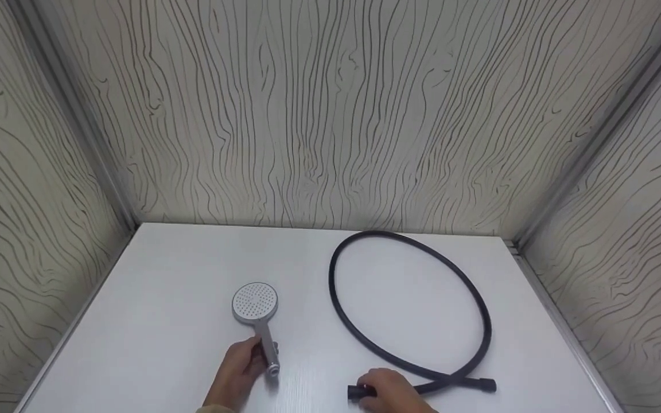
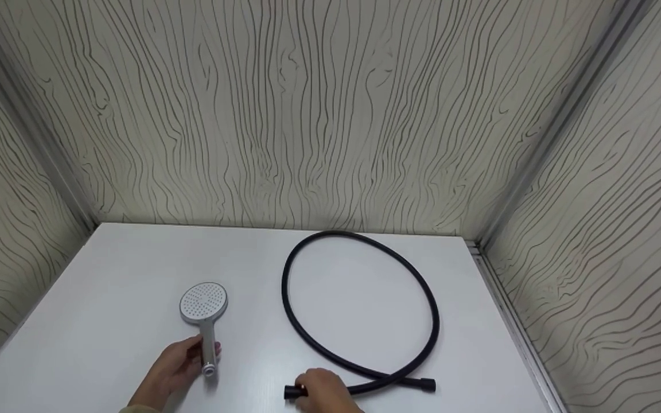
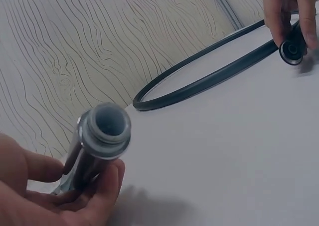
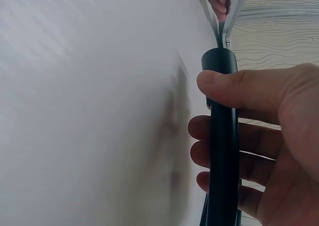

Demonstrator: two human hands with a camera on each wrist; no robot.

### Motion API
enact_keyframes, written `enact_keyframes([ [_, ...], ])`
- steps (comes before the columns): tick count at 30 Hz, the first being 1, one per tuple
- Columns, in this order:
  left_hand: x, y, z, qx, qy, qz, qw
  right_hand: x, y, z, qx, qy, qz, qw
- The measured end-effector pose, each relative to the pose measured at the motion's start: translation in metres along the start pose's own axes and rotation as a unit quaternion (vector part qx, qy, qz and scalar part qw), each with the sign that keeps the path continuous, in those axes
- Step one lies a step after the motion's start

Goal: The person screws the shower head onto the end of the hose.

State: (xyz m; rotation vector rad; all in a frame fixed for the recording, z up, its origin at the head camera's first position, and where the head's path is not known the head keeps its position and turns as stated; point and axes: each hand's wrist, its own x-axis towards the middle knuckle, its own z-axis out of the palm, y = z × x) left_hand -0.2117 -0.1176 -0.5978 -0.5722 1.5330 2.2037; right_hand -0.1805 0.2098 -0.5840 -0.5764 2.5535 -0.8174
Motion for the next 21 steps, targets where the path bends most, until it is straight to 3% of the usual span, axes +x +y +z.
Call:
enact_keyframes([
  [4,-0.0029,-0.0007,0.0,-0.09,-0.043,0.006,0.995,-0.0007,0.0001,-0.0008,0.006,-0.001,-0.001,1.0],
  [8,-0.0033,-0.0009,0.002,-0.153,-0.049,0.005,0.987,-0.0011,0.0001,-0.0016,0.002,0.003,-0.006,1.0],
  [15,-0.0045,-0.0036,0.0055,-0.287,-0.077,0.009,0.9549,-0.0015,-0.0007,-0.0015,-0.01,0.022,-0.031,0.999],
  [18,-0.0059,-0.0033,0.0062,-0.275,-0.083,0.017,0.9576,-0.0017,-0.0006,-0.0019,-0.022,0.038,-0.055,0.998],
  [21,-0.0064,-0.0013,0.0078,-0.238,-0.084,0.029,0.9673,-0.0016,-0.0005,-0.0026,-0.019,0.046,-0.063,0.997],
])
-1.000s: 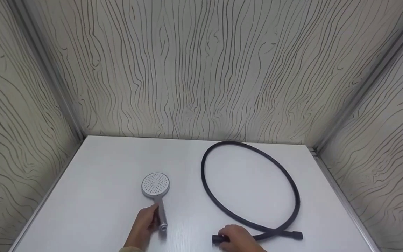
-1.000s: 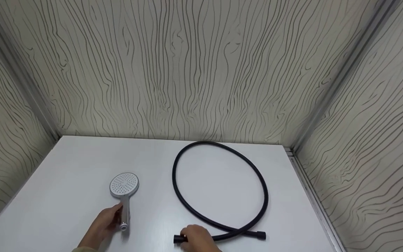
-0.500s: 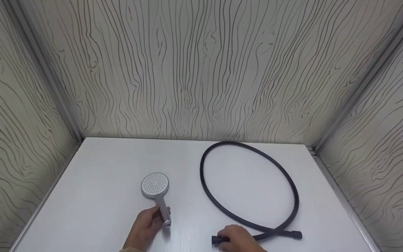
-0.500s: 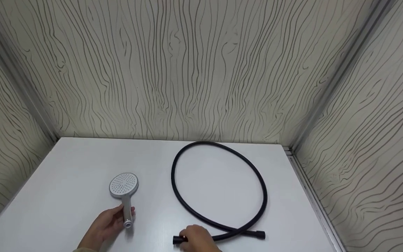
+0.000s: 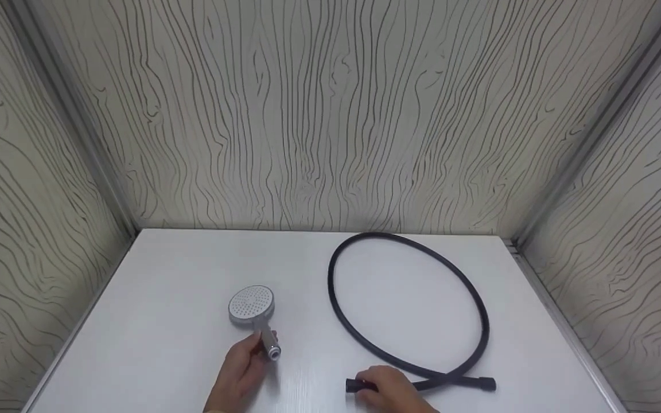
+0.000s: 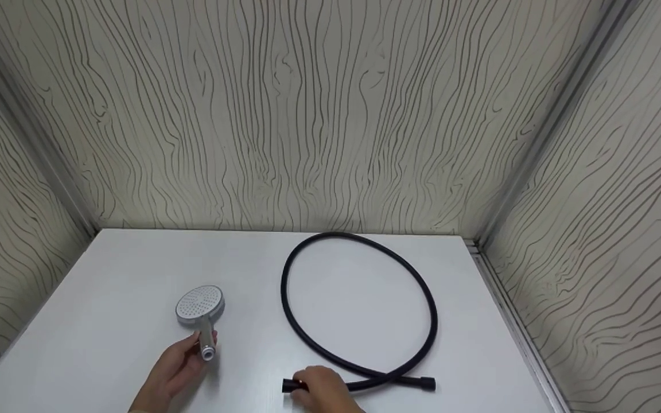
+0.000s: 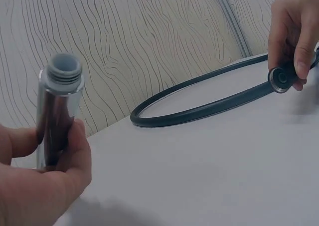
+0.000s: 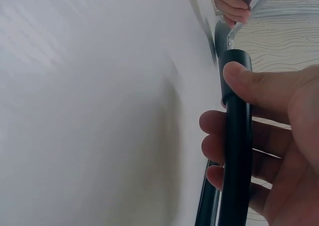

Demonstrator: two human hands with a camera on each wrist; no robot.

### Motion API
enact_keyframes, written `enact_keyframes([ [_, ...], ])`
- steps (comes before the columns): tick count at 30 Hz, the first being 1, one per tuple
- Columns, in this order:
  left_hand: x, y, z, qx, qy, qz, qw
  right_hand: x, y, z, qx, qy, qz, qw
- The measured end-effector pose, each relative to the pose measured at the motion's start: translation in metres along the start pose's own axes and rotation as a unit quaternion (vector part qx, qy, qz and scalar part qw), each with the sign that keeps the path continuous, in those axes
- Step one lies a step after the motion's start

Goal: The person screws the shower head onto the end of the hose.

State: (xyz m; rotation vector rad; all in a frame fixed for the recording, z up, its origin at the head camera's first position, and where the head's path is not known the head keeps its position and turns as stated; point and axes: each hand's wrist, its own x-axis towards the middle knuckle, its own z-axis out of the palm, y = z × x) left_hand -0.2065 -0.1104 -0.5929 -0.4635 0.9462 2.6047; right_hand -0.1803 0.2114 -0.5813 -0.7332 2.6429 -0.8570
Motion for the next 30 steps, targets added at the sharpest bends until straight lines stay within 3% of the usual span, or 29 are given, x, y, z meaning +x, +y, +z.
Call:
enact_keyframes([
  [6,0.0,0.001,0.004,0.06,-0.009,0.019,0.998,-0.001,0.001,0.0,0.022,0.005,-0.002,1.0],
  [13,-0.003,0.002,0.004,0.145,-0.05,0.044,0.9871,-0.002,0.003,0.001,0.003,0.018,-0.025,1.0],
  [20,-0.007,0.002,0.005,0.167,-0.053,0.042,0.9837,-0.002,0.002,0.0,0.015,0.027,-0.038,0.999],
  [25,-0.006,-0.001,0.009,0.202,-0.058,0.056,0.9761,-0.002,0.004,-0.001,0.004,0.052,-0.069,0.996],
  [30,-0.004,-0.002,0.011,0.214,-0.057,0.066,0.9729,-0.002,0.006,-0.001,0.008,0.057,-0.071,0.996],
])
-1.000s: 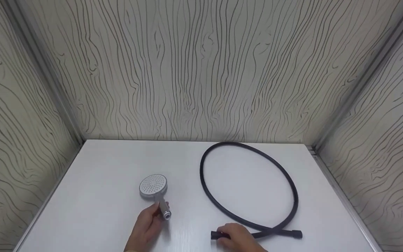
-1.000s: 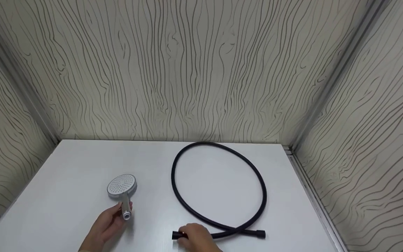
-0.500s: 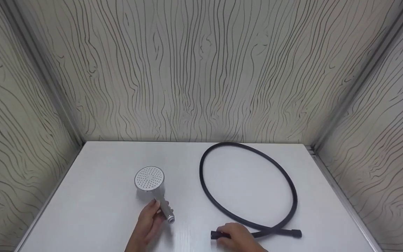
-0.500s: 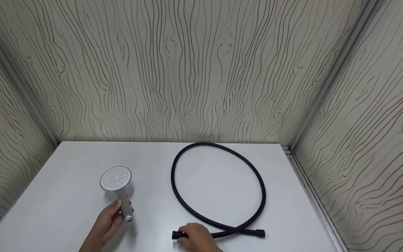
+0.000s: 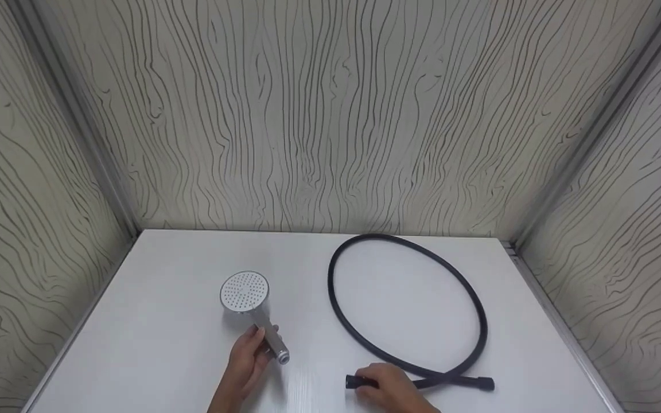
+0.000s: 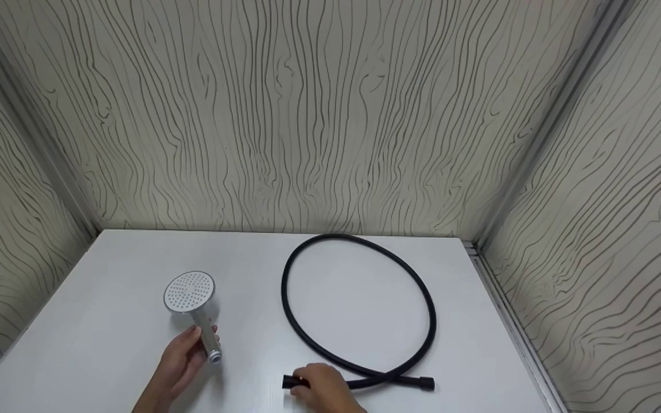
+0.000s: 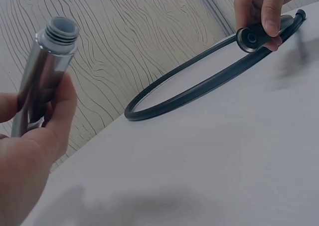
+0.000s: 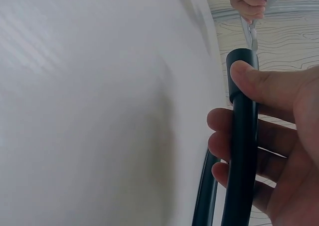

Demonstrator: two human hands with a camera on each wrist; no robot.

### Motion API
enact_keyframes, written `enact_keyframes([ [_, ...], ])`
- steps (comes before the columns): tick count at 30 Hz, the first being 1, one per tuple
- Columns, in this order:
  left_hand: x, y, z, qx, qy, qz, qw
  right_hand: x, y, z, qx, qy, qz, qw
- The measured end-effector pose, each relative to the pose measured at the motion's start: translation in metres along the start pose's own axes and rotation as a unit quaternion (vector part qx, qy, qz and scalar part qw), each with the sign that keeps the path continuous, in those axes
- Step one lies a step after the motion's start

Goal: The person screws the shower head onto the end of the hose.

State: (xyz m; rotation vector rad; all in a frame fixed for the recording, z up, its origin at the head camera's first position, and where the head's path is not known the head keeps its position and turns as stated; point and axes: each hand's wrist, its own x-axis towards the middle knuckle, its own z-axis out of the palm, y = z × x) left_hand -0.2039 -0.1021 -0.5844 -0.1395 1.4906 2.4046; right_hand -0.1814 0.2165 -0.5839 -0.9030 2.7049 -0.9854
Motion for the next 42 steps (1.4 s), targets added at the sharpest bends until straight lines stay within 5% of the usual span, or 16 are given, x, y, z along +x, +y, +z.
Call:
enact_keyframes([
  [10,0.004,-0.004,0.005,0.07,0.025,0.015,0.9971,0.003,-0.007,0.001,-0.02,0.039,0.036,0.998],
  [19,0.003,-0.003,0.007,0.039,0.028,0.018,0.9987,0.006,-0.01,0.001,-0.023,0.049,0.04,0.998],
  [29,0.003,-0.002,0.009,0.044,0.027,0.028,0.9983,0.011,-0.012,0.0,0.005,0.016,0.083,0.996],
  [42,0.002,-0.002,0.019,0.057,0.038,0.056,0.9961,0.015,-0.02,-0.004,-0.008,0.034,0.092,0.995],
])
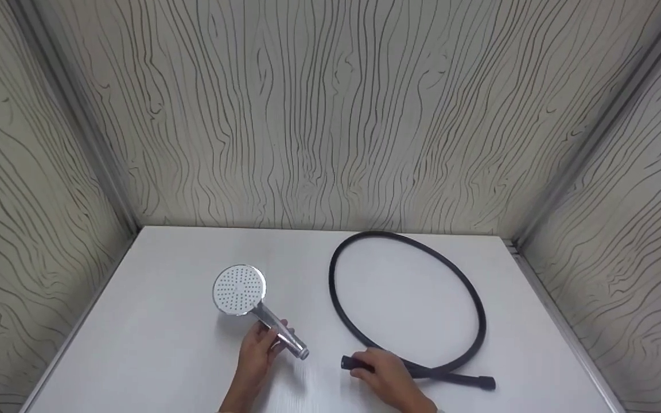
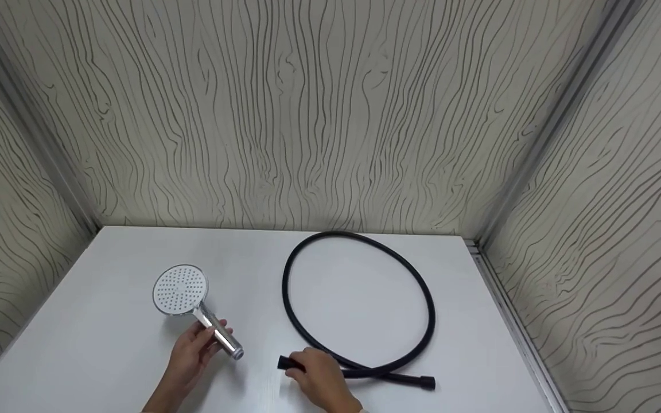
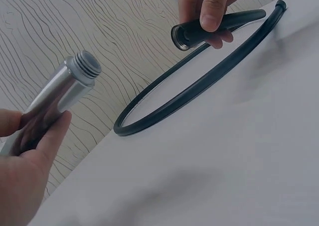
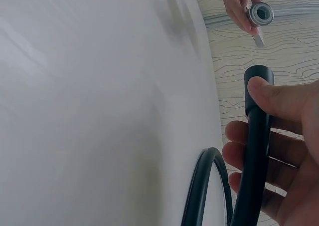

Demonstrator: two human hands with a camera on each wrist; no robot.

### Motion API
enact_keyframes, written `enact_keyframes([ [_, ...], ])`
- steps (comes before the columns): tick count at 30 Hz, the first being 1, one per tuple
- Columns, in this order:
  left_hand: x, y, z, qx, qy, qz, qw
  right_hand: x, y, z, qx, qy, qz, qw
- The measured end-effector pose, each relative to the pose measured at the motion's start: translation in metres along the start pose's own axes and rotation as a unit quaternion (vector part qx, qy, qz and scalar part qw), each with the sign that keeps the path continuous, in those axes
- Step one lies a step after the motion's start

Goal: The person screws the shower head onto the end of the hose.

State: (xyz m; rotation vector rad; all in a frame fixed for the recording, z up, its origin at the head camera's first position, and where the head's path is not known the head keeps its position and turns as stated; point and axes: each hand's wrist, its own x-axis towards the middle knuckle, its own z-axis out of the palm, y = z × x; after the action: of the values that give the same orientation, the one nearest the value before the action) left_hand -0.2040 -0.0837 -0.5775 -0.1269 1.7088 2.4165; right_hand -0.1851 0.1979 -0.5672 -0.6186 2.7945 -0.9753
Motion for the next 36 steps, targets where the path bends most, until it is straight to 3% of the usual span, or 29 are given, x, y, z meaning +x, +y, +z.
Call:
enact_keyframes([
  [8,-0.002,0.003,0.013,0.03,0.034,0.007,0.9989,0.003,-0.004,0.0,0.009,0.026,-0.002,1.0],
  [16,-0.003,0.004,0.025,0.038,0.038,0.029,0.9981,0.008,-0.012,0.002,0.012,0.044,-0.003,0.999],
  [28,-0.002,-0.001,0.032,0.045,0.046,0.026,0.9976,0.009,-0.019,0.001,0.024,0.055,-0.014,0.998],
  [36,-0.001,0.001,0.041,0.046,0.081,0.011,0.9956,0.009,-0.024,0.003,0.021,0.068,-0.023,0.997],
])
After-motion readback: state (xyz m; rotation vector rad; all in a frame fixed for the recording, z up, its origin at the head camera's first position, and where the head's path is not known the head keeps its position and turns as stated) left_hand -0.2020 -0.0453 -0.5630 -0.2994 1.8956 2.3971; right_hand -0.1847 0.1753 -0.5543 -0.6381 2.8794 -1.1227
